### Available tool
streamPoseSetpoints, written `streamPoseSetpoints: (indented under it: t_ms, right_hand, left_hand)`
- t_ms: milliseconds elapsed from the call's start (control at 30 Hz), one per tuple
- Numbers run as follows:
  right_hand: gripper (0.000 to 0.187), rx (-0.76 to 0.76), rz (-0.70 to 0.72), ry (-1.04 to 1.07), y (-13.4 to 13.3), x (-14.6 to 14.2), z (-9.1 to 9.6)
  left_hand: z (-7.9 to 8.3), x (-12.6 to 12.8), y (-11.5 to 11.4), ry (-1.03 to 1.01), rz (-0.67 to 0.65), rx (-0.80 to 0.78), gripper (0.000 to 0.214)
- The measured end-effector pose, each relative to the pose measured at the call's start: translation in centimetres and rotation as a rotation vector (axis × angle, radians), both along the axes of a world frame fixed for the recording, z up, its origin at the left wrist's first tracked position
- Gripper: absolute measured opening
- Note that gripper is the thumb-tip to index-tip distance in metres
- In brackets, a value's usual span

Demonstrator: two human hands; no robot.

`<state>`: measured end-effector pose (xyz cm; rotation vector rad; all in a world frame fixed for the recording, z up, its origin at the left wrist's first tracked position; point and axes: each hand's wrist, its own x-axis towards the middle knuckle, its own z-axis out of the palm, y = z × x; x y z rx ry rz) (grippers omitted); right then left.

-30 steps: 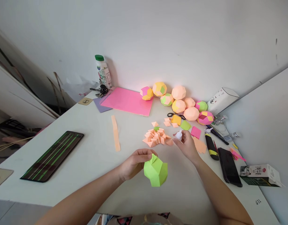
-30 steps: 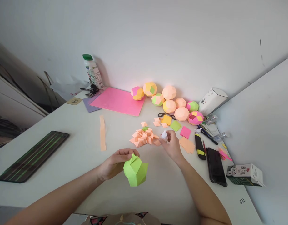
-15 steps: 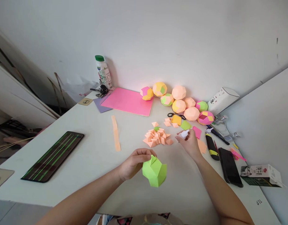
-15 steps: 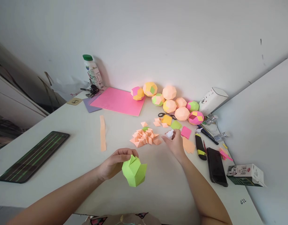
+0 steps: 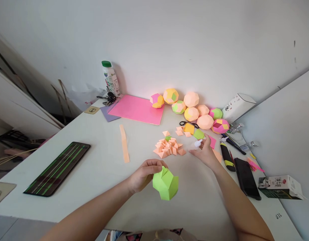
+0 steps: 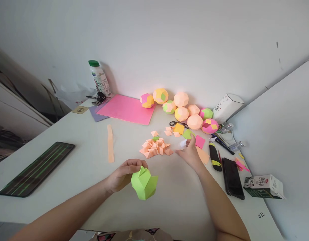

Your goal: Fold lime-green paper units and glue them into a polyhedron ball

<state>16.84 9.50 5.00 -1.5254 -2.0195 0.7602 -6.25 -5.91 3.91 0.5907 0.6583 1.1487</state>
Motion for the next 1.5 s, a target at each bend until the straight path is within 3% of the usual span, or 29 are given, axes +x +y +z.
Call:
streamPoseSetpoints:
  t_ms: [67, 133, 233, 300, 367, 500, 600, 733, 967, 1267, 1500]
  right_hand:
    - [0.076, 0.153, 0.047, -0.195, -1.4, 0.6, 2.1]
    - [0.043, 0.355, 0.071, -0.316, -3.3, 0.9, 4.3]
    - [0.020, 0.445, 0.094, -0.184, -6.2, 0.3, 6.4]
    - [0.018, 0.225, 0.295, -0.048, -7.4, -0.6, 6.5]
    - [0.023, -0.130, 0.487, 0.046, -8.0, -1.7, 5.8]
    - [0.029, -0.645, 0.584, 0.295, -8.1, -3.4, 3.7]
    - [0.029, -0.840, 0.560, 0.443, -8.1, -3.8, 2.5]
    - [0.031, -0.916, 0.477, 0.543, -8.1, -3.7, 1.9]
    - [0.031, -0.870, 0.459, 0.569, -8.2, -3.7, 2.4]
    - [0.011, -0.481, 0.550, 0.336, -9.0, -3.8, 3.4]
    - [0.005, -0.357, 0.588, 0.285, -9.0, -3.8, 3.4]
  left_hand:
    - [0.0, 0.0, 0.0, -0.008, -0.004, 0.006, 0.017]
    - [0.0, 0.0, -0.1, -0.009, -0.015, 0.011, 0.017]
    - [0.0, 0.2, -0.2, 0.000, -0.046, 0.030, 0.017]
    - [0.0, 0.2, -0.2, 0.012, -0.065, 0.045, 0.018]
    - [0.0, 0.3, -0.1, 0.036, -0.077, 0.059, 0.016]
    - [0.1, 0.2, 0.0, 0.104, -0.080, 0.112, 0.012]
    - [0.1, 0.1, 0.0, 0.129, -0.079, 0.134, 0.014]
    - [0.2, 0.1, -0.2, 0.178, -0.068, 0.145, 0.015]
    - [0.0, 0.2, -0.2, 0.227, -0.046, 0.117, 0.016]
    - [0.1, 0.5, -0.2, 0.238, -0.081, 0.072, 0.020]
    - [-0.1, 0.5, -0.2, 0.237, -0.073, 0.048, 0.023]
